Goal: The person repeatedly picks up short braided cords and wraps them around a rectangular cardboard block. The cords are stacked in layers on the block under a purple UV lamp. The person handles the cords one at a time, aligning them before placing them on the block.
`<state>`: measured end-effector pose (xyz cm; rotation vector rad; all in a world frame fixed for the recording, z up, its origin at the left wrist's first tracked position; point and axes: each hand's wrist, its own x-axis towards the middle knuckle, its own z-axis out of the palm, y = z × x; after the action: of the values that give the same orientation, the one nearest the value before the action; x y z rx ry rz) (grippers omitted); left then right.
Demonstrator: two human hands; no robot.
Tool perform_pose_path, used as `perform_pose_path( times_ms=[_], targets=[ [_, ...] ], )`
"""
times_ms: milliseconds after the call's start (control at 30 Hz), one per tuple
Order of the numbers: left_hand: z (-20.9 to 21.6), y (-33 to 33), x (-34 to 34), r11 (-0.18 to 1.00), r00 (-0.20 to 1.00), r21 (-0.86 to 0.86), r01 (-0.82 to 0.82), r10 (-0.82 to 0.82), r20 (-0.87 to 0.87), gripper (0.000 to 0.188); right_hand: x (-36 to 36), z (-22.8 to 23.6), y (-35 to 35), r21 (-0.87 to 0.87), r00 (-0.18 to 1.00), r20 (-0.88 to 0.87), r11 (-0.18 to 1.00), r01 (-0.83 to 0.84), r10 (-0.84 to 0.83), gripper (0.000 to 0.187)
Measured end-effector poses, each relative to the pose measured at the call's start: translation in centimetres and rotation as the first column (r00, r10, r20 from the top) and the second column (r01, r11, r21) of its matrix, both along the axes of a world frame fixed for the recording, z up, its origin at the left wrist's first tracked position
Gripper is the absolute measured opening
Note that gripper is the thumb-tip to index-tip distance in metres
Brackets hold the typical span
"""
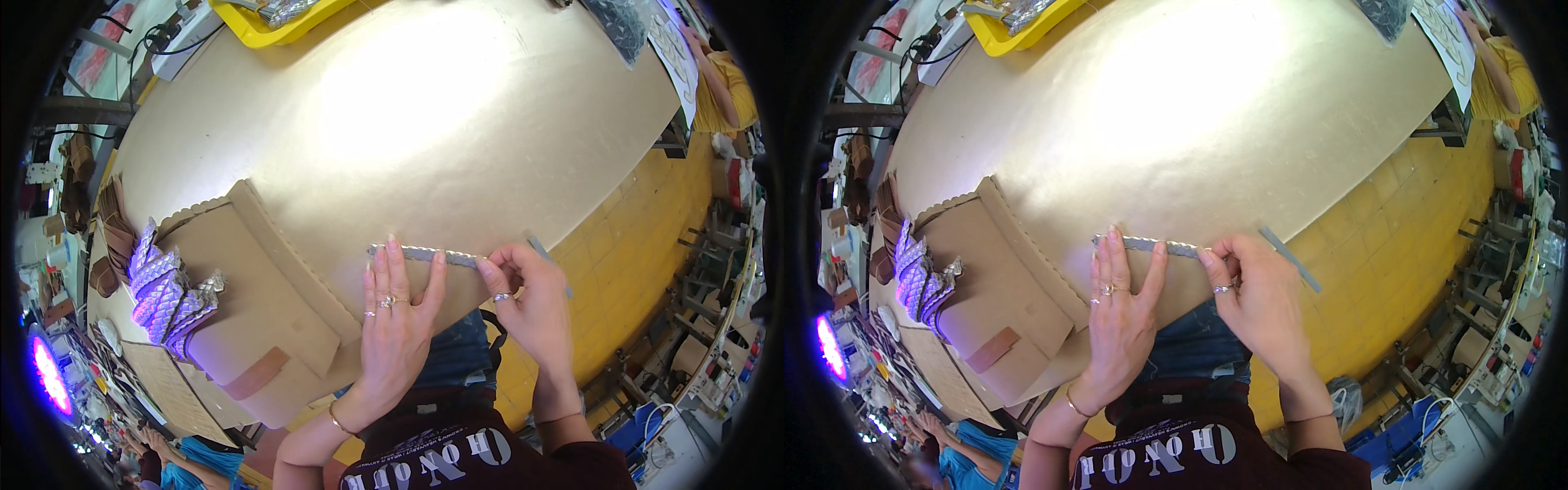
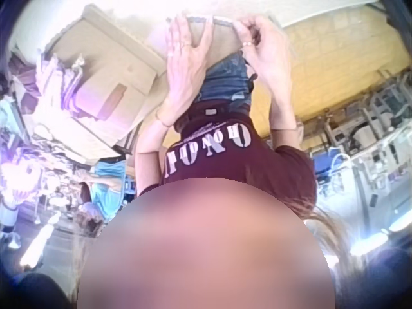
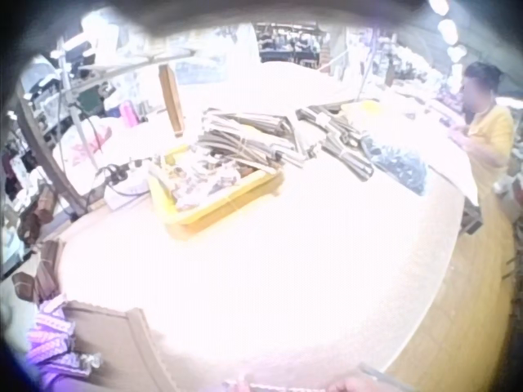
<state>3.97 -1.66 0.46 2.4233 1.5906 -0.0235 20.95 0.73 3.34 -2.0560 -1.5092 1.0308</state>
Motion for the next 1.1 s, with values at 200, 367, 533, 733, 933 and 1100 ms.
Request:
perform_pose_path(
  times_ms=[200,367,533,733,933,1100],
  targets=[
    [0.2,0.1,0.2,0.999,0.999,0.026,0.028,-0.027,-0.032,0.053,0.8,0.5,0.0,-0.021,1.0,-0.027,1.0,-0.01,0.01,0.018],
    [0.4,0.3,0.2,0.999,0.996,0.012,0.048,-0.048,-0.069,0.054,0.9,0.6,0.4,-0.031,0.999,-0.005,0.999,-0.039,0.039,0.017],
    [0.5,0.2,0.4,0.997,0.995,0.027,0.066,-0.064,-0.076,0.056,0.7,-0.1,0.1,0.039,0.999,0.018,0.998,-0.04,0.04,0.016],
    [0.6,0.3,0.8,0.997,0.994,0.042,0.071,-0.067,-0.09,0.059,0.6,-0.6,-0.5,0.109,0.996,0.085,0.994,-0.028,0.019,0.015],
    [1.6,-0.8,1.1,0.997,0.998,-0.074,0.036,-0.04,-0.054,0.069,1.2,0.2,-2.1,-0.016,0.986,-0.116,0.993,0.119,-0.12,0.014],
    [1.5,-0.7,1.1,0.985,0.993,-0.148,0.093,-0.081,0.082,0.065,1.3,0.2,-2.1,0.008,0.997,-0.057,0.998,0.059,-0.058,0.014]
  ],
)
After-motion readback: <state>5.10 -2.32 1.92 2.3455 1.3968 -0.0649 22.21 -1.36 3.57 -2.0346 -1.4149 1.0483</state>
